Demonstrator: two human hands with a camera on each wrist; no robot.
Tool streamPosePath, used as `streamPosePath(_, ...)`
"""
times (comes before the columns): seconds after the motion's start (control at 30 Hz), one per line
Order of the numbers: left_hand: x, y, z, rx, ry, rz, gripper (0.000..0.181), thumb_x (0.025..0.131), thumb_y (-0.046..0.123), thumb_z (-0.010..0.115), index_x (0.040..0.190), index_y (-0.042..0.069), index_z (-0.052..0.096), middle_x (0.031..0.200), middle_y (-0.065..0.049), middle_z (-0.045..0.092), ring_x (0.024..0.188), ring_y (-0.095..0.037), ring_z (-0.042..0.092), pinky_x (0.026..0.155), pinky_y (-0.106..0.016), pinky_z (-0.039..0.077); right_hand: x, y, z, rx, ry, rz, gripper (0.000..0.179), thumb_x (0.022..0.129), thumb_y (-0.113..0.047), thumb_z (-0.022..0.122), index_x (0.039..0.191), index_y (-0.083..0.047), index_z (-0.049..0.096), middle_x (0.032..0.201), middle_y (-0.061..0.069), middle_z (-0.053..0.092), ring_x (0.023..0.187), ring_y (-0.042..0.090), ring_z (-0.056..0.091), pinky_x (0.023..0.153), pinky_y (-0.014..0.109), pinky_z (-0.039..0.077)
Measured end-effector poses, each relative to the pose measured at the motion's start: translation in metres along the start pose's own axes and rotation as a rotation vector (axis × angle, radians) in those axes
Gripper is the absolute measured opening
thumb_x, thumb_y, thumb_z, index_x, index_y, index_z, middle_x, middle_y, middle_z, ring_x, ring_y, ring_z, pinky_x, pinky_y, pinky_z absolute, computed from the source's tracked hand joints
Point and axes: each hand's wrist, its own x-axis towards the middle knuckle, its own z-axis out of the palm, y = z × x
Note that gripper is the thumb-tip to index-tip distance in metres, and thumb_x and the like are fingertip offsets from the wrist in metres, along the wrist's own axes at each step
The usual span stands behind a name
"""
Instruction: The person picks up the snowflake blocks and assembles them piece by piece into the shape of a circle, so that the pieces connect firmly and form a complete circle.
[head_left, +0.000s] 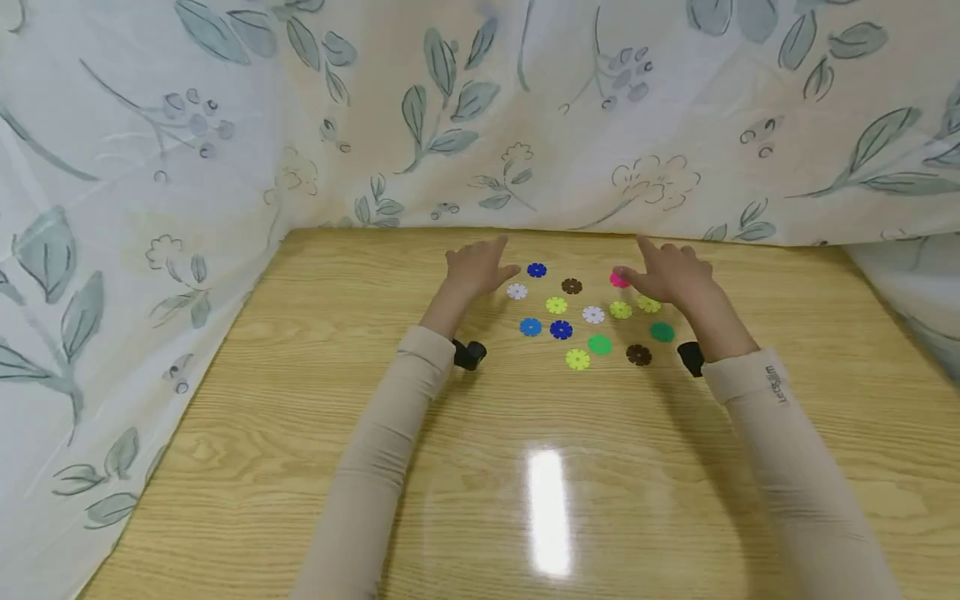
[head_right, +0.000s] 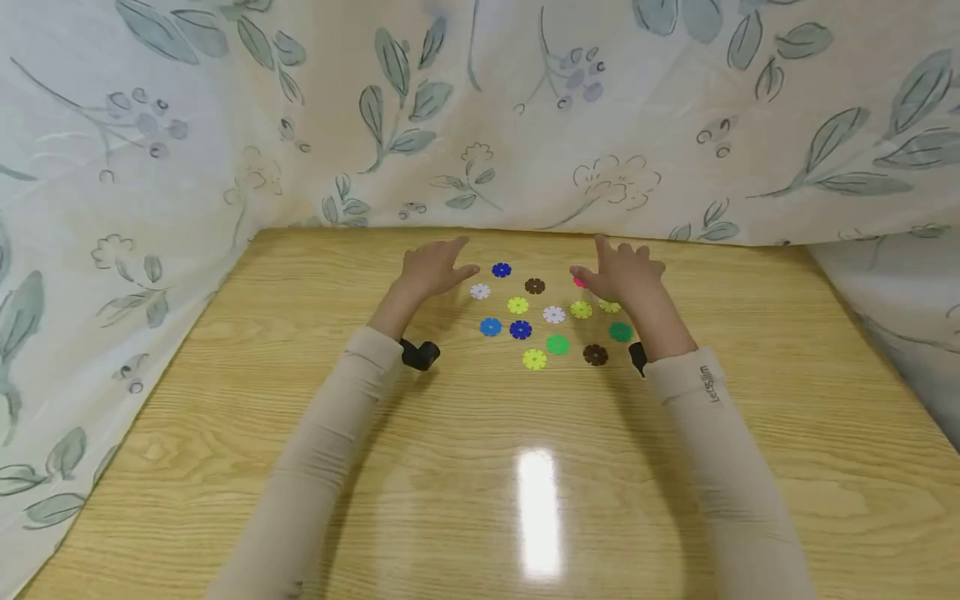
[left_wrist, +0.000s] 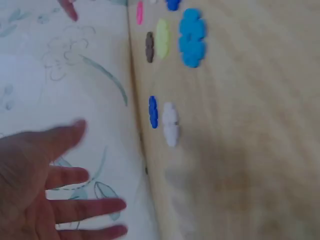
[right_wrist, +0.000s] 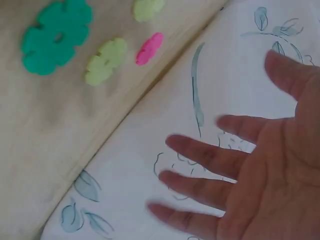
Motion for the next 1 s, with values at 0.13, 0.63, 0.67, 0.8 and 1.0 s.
streamPosePath(0.13, 0.022, 0.009, -0.004, -0.057, 0.018, 0.031, 0.041, 0.091, 0.036, 0.056, 0.124, 0.013, 0.054, 0.125, -0.004, 0.057, 0.109, -0.028, 0.056, 0.091, -0.046, 0.043, 0.016, -0.01, -0.003, -0.015, 0.015, -0.026, 0.06, 0.094, -0.043, 0.043, 0.13, 0.005, 0.043, 0.129, 0.029, 0.046, 0.112, 0.05, 0.045, 0.085, 0.063, 0.039)
streamPosePath(0.63, 0.061, 0.025, 0.032, -0.26, -0.045, -0.099, 0.034, 0.082, 0.034, 0.069, 0.097, 0.005, 0.057, 0.095, -0.006, 0.06, 0.082, -0.019, 0.054, 0.07, -0.032, 0.045, 0.059, -0.056, 0.029, 0.147, -0.096, -0.016, 0.031, 0.087, -0.031, 0.062, 0.079, -0.001, 0.061, 0.067, 0.003, 0.049, 0.066, 0.018, 0.04, 0.06, 0.032, 0.034)
streamPosePath(0.67, 0.062, 0.025, 0.032, -0.259, -0.046, -0.106, 0.035, 0.081, 0.035, 0.069, 0.097, 0.005, 0.057, 0.094, -0.005, 0.061, 0.081, -0.019, 0.054, 0.07, -0.031, 0.045, 0.06, -0.059, 0.03, 0.143, -0.1, -0.01, 0.03, 0.087, -0.031, 0.062, 0.078, -0.002, 0.059, 0.067, 0.002, 0.047, 0.067, 0.018, 0.04, 0.061, 0.033, 0.034)
streamPosePath(0.8, 0.063, 0.027, 0.034, -0.256, -0.07, -0.106, 0.035, 0.081, 0.035, 0.07, 0.098, 0.006, 0.058, 0.094, -0.004, 0.064, 0.082, -0.019, 0.057, 0.071, -0.031, 0.046, 0.059, -0.062, 0.036, 0.144, -0.101, 0.007, 0.025, 0.087, -0.027, 0.062, 0.081, -0.005, 0.052, 0.077, 0.004, 0.046, 0.073, 0.021, 0.043, 0.067, 0.035, 0.036)
streamPosePath(1.0, 0.065, 0.03, 0.037, -0.32, -0.093, -0.072, 0.039, 0.08, 0.029, 0.071, 0.103, 0.003, 0.055, 0.097, -0.008, 0.064, 0.084, -0.02, 0.058, 0.076, -0.031, 0.048, 0.063, -0.059, 0.042, 0.166, -0.064, 0.018, 0.023, 0.086, -0.023, 0.065, 0.088, -0.003, 0.055, 0.085, 0.008, 0.051, 0.079, 0.024, 0.045, 0.071, 0.037, 0.038)
